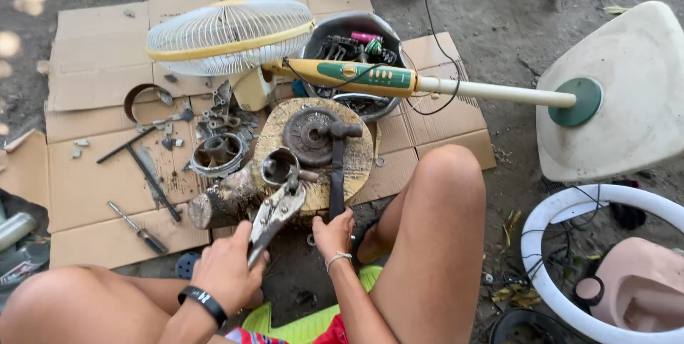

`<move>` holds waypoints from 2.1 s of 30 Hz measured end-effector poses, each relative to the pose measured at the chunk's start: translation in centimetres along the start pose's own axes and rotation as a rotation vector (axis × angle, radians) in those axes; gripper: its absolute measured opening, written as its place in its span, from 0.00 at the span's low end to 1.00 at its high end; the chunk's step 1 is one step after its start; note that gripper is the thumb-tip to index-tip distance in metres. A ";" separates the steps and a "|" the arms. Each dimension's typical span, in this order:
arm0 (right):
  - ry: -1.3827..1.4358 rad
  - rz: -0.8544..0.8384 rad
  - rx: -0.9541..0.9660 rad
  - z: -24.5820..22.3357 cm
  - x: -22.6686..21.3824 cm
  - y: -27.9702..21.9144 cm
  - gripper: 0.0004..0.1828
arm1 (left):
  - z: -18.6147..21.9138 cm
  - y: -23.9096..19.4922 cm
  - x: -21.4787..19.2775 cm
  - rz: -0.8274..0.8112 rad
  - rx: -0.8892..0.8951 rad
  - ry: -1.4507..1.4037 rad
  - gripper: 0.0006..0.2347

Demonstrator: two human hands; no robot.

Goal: Disassembling a piston assembly using locking pliers and a hammer

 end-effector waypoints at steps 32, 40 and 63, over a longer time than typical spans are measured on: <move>-0.027 0.311 -0.362 -6.1 -4.8 -3.3 0.37 | -2.7 5.9 -2.9 0.136 -0.172 -0.967 0.13; 0.269 0.174 -0.614 -12.6 -3.5 0.2 0.23 | -2.6 6.6 -1.1 0.205 -0.119 -1.161 0.18; 0.009 0.175 -1.279 -17.2 -2.8 6.5 0.12 | -4.8 2.4 -6.8 0.222 -0.116 -1.279 0.11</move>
Point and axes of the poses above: each hand's wrist, its own y-axis towards the middle knuckle, its own x-axis out of the palm, z = x × y, the point moved 2 cm from there along y, towards the middle knuckle, and after that the axes turned 13 degrees about z, right-handed, at the moved point
